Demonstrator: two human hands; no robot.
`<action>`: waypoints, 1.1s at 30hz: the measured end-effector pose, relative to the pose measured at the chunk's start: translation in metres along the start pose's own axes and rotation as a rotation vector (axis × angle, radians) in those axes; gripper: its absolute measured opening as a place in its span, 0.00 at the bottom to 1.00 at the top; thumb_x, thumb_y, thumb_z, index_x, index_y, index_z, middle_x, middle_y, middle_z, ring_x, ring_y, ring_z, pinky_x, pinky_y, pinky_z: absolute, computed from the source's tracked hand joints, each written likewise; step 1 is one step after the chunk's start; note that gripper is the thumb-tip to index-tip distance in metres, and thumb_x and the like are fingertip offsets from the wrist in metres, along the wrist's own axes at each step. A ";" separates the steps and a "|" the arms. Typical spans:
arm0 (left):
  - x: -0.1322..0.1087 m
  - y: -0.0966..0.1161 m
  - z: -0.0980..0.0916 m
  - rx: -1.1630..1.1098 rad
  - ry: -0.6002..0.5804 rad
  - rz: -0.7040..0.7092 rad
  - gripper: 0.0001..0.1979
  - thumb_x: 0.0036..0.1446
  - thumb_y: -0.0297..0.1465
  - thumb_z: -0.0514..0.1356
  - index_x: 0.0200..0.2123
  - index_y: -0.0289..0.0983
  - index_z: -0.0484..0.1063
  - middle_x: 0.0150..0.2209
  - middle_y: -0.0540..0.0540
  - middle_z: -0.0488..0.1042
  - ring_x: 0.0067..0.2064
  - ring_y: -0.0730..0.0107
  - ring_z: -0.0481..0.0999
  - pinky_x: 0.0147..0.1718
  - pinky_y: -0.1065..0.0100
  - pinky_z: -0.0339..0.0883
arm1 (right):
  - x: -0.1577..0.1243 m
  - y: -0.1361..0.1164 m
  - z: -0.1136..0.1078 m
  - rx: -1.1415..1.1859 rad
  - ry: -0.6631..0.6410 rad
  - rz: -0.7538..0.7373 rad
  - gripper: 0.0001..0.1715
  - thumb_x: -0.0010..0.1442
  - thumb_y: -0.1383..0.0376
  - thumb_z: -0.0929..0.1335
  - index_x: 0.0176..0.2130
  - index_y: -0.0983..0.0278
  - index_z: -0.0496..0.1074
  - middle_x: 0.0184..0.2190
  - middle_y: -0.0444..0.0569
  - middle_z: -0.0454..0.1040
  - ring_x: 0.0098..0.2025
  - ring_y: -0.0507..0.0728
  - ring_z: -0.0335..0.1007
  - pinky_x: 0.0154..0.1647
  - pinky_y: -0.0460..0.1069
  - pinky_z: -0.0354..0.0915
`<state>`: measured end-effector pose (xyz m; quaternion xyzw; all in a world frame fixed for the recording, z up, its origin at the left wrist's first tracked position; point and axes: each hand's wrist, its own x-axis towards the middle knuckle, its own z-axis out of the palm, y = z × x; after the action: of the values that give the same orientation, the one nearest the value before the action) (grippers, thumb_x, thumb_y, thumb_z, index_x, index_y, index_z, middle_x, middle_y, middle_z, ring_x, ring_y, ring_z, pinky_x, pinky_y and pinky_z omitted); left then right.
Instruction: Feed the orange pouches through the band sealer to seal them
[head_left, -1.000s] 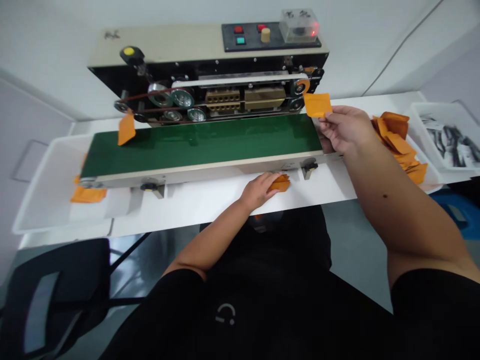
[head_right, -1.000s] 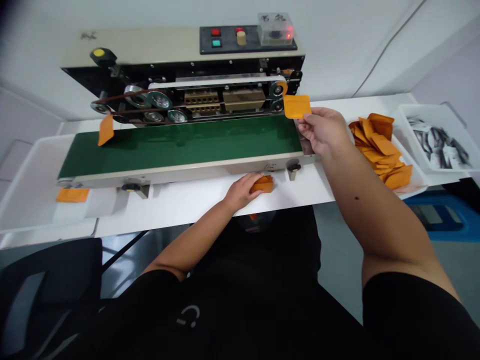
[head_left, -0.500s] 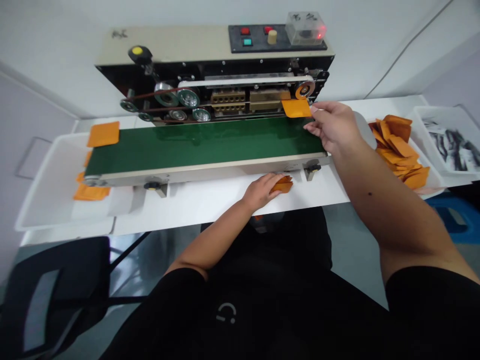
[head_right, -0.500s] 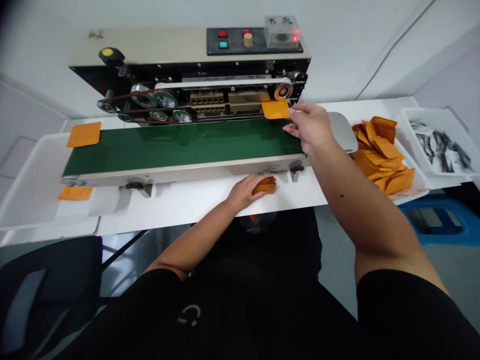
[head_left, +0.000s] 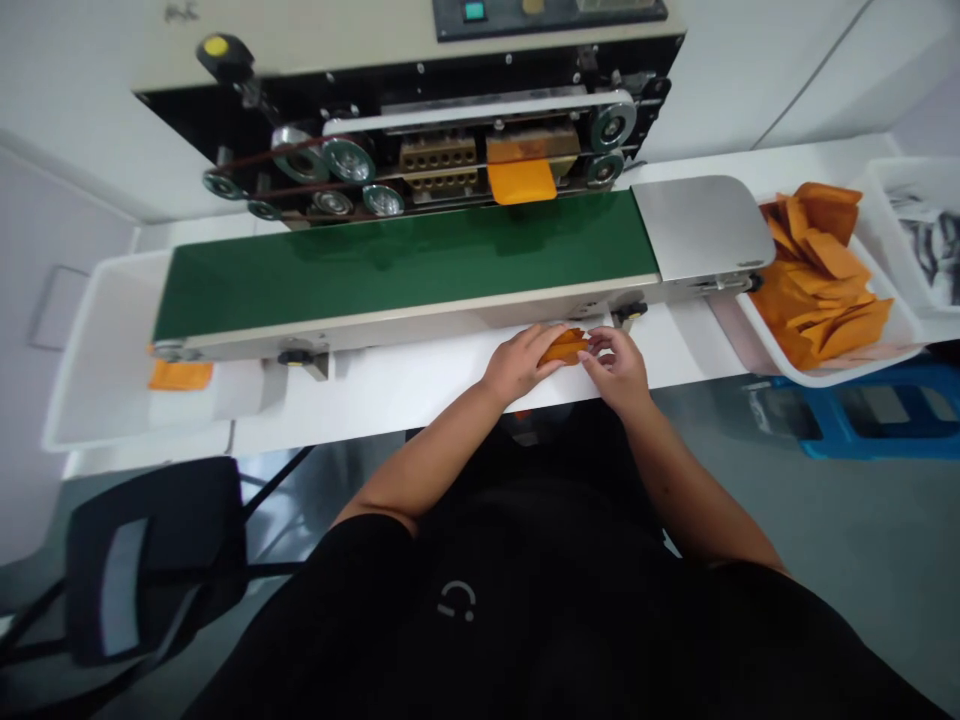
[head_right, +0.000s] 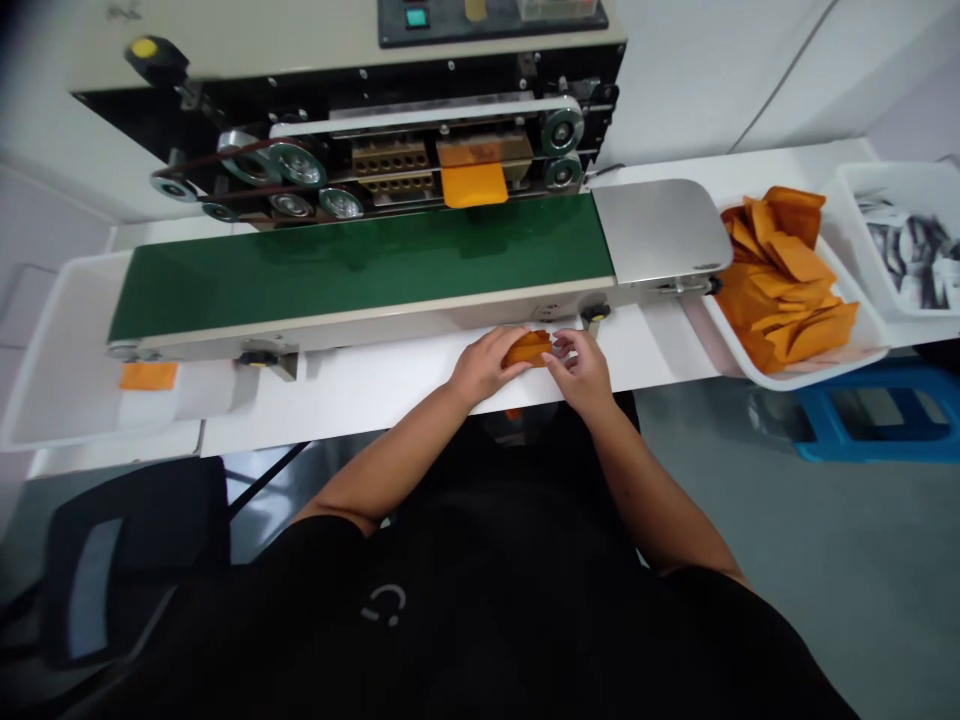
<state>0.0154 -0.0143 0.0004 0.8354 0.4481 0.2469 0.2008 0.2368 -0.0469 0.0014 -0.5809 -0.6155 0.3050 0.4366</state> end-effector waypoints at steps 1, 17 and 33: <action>0.000 0.000 0.000 0.010 0.005 -0.002 0.32 0.67 0.46 0.64 0.71 0.47 0.64 0.59 0.41 0.78 0.57 0.55 0.80 0.53 0.59 0.76 | 0.001 0.004 0.003 -0.007 -0.017 0.015 0.23 0.60 0.55 0.74 0.52 0.61 0.73 0.45 0.51 0.76 0.40 0.55 0.75 0.35 0.49 0.72; -0.001 -0.004 0.003 0.071 0.028 -0.020 0.34 0.65 0.48 0.66 0.69 0.44 0.65 0.60 0.40 0.77 0.58 0.55 0.79 0.55 0.59 0.75 | -0.009 0.021 0.006 0.276 0.214 -0.003 0.17 0.58 0.54 0.76 0.38 0.63 0.73 0.39 0.50 0.77 0.39 0.56 0.77 0.36 0.49 0.74; 0.000 0.001 0.000 0.072 -0.009 -0.048 0.33 0.65 0.43 0.67 0.69 0.45 0.65 0.59 0.41 0.77 0.56 0.56 0.80 0.53 0.61 0.76 | -0.012 -0.014 0.013 0.542 0.286 0.136 0.20 0.65 0.50 0.72 0.45 0.60 0.64 0.35 0.44 0.76 0.28 0.51 0.75 0.29 0.47 0.75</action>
<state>0.0158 -0.0148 0.0011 0.8323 0.4756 0.2218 0.1785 0.2181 -0.0587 0.0054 -0.5203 -0.4039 0.4014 0.6364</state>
